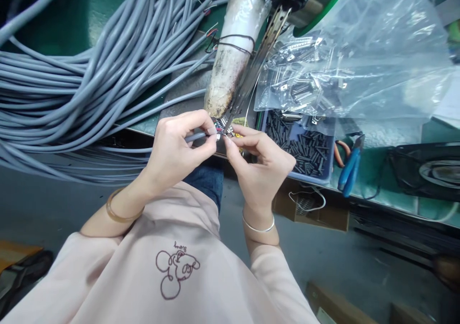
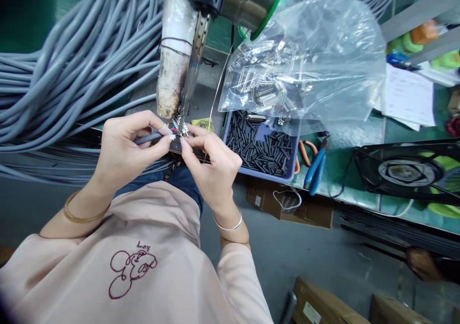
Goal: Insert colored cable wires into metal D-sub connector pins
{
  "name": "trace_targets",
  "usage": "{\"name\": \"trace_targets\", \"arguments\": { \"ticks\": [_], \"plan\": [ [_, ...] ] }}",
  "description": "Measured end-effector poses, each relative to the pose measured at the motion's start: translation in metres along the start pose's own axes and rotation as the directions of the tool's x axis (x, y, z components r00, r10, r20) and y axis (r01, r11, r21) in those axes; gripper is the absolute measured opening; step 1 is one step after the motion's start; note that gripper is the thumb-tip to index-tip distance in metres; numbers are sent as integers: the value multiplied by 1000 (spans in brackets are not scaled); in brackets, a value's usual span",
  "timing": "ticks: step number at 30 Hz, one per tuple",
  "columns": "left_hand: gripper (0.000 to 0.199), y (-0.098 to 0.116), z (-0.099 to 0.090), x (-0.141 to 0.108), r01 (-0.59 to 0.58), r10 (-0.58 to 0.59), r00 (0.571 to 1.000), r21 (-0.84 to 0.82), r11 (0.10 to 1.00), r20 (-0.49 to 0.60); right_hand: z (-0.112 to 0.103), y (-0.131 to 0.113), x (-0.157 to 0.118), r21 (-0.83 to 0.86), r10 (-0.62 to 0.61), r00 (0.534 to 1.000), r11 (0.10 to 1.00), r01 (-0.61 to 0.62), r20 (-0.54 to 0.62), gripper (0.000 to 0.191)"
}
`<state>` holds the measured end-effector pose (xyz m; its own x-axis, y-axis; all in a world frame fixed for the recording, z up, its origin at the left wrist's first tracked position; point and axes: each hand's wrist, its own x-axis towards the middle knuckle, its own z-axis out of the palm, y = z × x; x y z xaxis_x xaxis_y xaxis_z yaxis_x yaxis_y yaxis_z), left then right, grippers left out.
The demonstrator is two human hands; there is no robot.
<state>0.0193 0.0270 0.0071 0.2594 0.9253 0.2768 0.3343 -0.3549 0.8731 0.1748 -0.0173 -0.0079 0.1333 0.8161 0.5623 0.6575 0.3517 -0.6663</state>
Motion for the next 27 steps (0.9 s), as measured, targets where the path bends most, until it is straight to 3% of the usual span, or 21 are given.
{"name": "trace_targets", "arguments": {
  "ticks": [8,23,27],
  "plan": [
    [12,1,0,1,58,-58,998,-54,997,17,2,-2,0,-134,-137,990,982,131,-33,14],
    [10,-2,1,-2,137,-127,987,-114,984,94,-2,0,-10,-205,-124,992,971,124,8,20],
    [10,-4,1,-4,138,-127,987,-114,984,101,-3,-2,-11,-156,-44,999,987,44,7,21]
  ]
}}
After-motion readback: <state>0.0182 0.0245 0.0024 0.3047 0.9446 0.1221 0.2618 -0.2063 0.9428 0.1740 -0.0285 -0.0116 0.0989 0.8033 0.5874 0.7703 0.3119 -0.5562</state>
